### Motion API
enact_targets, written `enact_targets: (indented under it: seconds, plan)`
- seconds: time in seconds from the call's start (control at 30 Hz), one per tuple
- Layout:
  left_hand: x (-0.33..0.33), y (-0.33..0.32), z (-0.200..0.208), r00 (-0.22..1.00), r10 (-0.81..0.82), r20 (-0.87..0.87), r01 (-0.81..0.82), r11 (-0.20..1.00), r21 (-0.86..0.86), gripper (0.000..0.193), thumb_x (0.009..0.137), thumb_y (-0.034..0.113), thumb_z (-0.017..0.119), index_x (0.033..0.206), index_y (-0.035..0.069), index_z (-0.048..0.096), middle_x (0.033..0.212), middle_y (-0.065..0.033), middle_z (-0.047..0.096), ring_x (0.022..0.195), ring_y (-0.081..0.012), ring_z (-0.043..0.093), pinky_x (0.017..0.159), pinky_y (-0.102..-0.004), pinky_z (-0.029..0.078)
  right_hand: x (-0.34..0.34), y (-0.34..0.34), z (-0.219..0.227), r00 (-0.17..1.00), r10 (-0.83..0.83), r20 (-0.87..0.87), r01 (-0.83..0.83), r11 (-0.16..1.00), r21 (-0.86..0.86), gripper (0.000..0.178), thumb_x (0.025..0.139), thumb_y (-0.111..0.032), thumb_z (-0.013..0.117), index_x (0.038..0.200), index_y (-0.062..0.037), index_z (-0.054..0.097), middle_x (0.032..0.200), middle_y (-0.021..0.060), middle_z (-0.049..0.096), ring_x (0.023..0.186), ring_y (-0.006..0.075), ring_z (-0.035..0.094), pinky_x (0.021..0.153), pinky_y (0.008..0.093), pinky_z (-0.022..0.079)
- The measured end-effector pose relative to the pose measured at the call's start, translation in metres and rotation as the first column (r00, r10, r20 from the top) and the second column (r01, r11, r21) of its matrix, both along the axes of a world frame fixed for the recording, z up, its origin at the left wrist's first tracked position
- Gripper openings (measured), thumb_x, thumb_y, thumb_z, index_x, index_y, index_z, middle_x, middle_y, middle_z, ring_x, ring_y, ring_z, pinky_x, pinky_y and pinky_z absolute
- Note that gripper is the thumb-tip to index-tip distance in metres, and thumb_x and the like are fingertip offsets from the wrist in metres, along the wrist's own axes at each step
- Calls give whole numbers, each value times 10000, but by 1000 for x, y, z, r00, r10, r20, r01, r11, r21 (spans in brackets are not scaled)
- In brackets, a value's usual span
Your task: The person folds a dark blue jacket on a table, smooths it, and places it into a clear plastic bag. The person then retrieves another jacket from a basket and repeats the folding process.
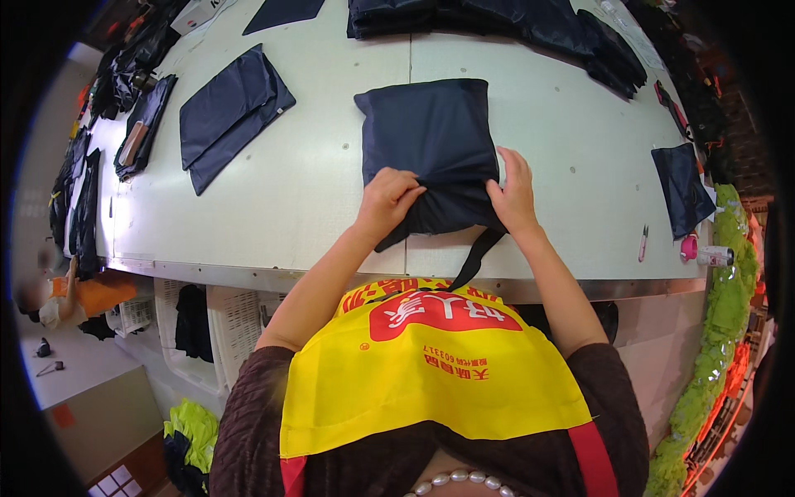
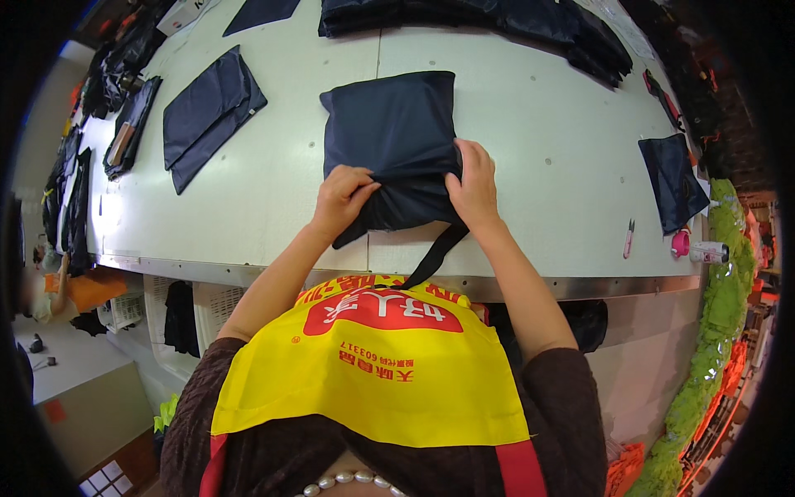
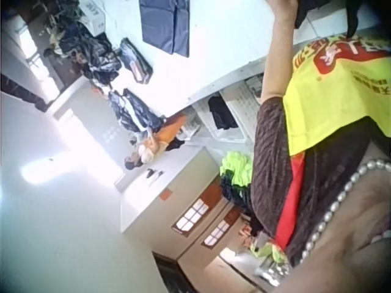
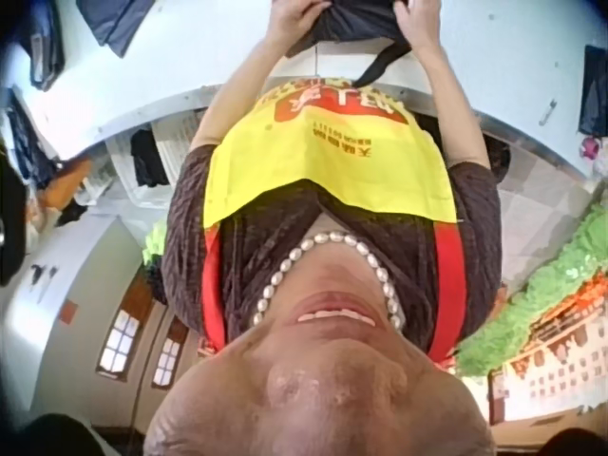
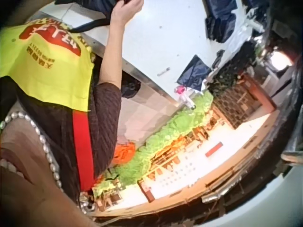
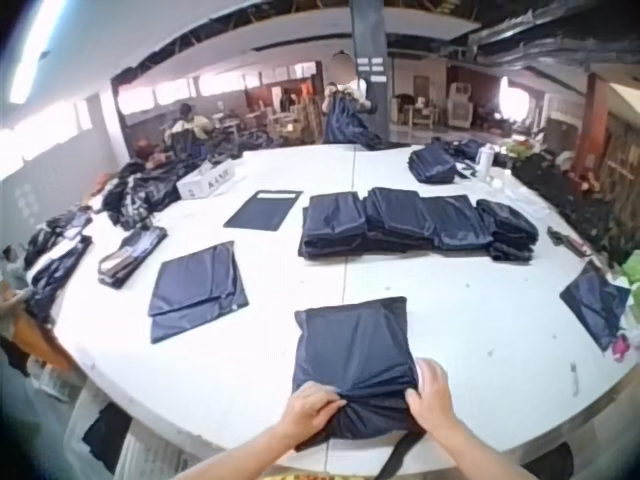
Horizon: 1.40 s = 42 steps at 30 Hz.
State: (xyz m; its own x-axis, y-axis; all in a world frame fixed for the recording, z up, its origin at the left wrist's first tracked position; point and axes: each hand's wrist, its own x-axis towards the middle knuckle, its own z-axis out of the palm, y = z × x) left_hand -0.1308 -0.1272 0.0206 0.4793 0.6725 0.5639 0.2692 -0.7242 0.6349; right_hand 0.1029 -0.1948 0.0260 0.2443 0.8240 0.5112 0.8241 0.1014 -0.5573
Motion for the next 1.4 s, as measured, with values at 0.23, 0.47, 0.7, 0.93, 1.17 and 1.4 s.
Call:
enact_targets:
  seconds: [0.23,0.47,0.7,0.93,1.17,1.4]
  plan:
    - [7,-14,-12,995,96,10,-97,994,58,116,723,35,713,765,19,606,816,-100,648,769,-273,597,697,-342,479,17,30,-25,977,-185,108,209,711,-671,256,754,-91,566,988,11,589,971,236,632,953,407,594,830,455,480]
    - [7,-16,-17,994,93,60,-96,994,55,118,734,46,723,776,26,615,834,-111,651,796,-271,610,700,-337,479,51,3,23,938,-112,-329,-200,601,-774,282,824,-277,621,837,3,647,767,112,647,725,219,617,665,316,480]
    - [2,-17,-20,994,90,67,-93,995,47,119,732,43,720,788,32,615,850,-105,657,795,-265,601,706,-331,479,50,-8,12,931,-108,-349,-161,736,-657,218,826,-213,621,799,3,634,732,92,636,678,196,596,649,319,473]
    - [-2,-21,-24,997,38,65,-41,998,56,113,728,33,719,771,29,614,850,-106,657,812,-262,608,712,-340,479,-40,-16,69,994,104,36,-64,819,-570,232,842,-242,617,820,-11,628,817,184,653,797,390,614,720,441,488]
    - [-22,-28,-15,926,369,79,-363,929,-79,387,787,232,696,1085,15,575,1093,-179,593,1016,-304,566,879,-400,447,-57,-17,56,972,33,231,123,769,-627,192,868,-213,590,827,-27,614,821,168,653,811,366,623,708,449,492]
    - [-37,-33,7,785,534,313,428,-102,-898,718,912,637,339,1309,52,464,1311,-140,505,1188,-266,504,1033,-406,388,-146,-9,34,920,245,306,-59,859,-508,81,757,-53,579,825,-19,605,852,191,637,797,337,650,706,398,536]
